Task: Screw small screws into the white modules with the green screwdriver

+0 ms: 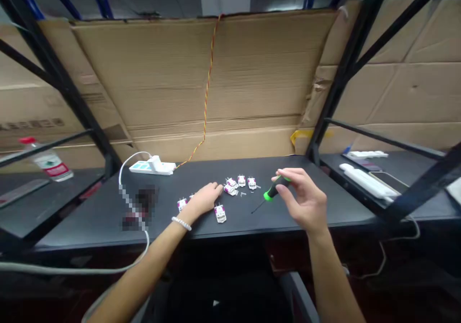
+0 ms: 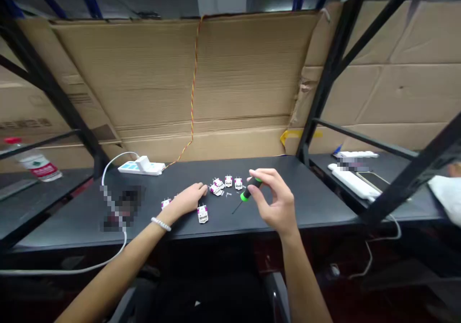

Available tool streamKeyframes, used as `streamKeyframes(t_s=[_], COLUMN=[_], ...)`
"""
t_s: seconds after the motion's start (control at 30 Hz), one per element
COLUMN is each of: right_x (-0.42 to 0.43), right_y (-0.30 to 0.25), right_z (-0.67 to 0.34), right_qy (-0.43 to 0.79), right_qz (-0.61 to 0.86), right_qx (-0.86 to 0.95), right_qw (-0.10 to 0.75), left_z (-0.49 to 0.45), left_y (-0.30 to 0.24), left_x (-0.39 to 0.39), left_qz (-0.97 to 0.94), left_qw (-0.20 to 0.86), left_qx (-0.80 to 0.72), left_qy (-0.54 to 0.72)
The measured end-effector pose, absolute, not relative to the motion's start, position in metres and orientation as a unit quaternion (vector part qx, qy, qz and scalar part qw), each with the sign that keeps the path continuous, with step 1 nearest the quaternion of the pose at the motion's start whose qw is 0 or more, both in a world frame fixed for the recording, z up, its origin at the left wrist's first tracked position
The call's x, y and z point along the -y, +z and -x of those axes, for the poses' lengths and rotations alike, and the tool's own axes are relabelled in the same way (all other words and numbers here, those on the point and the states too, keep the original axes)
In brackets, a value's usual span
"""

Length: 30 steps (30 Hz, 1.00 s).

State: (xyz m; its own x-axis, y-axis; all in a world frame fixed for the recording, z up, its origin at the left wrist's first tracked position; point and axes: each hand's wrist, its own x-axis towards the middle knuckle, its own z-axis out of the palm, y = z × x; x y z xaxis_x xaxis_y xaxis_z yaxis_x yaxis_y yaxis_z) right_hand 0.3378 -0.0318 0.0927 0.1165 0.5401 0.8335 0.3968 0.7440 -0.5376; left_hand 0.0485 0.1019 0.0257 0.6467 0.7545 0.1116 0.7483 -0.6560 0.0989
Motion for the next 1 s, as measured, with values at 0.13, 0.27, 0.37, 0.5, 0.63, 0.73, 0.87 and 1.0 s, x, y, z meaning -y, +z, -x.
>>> streamKeyframes(t_s=[0.13,0.27,0.37,0.5,0.63,0.73,0.87,1.0], right_x=[0.032,0.033,0.033,0.033,0.034,0.035,0.035,0.036], right_y=[0.093,0.093,0.093,0.093,0.093,0.094,0.095,0.095], right_z=[-0.339,-0.34,-0.34,-0.339,-0.339,-0.339,-0.337,-0.336], right_qy=[0.051,0.047,0.05,0.055,0.049,0.048,0.042,0.042], right_qz=[0.354,0.362,0.358,0.351,0.353,0.351,0.358,0.36], right_qx=[0.661,0.657,0.657,0.661,0.66,0.662,0.657,0.66], right_qw=[0.66,0.66,0.661,0.661,0.662,0.661,0.662,0.658], left_z=[-0.044,-0.036,-0.033,-0.026,-0.02,-0.021,-0.025,-0.026], left_y=[0.029,0.035,0.036,0.035,0.032,0.029,0.028,0.03], left_x=[-0.1,-0.093,-0.084,-0.069,-0.052,-0.038,-0.023,-0.018], left_qz=[-0.906,-0.896,-0.868,-0.822,-0.803,-0.803,-0.802,-0.808], left_qw=[0.027,0.042,0.05,0.057,0.083,0.119,0.151,0.176], left_qx=[-0.413,-0.421,-0.459,-0.512,-0.516,-0.507,-0.491,-0.452], left_qy=[0.093,0.133,0.181,0.241,0.288,0.289,0.305,0.335])
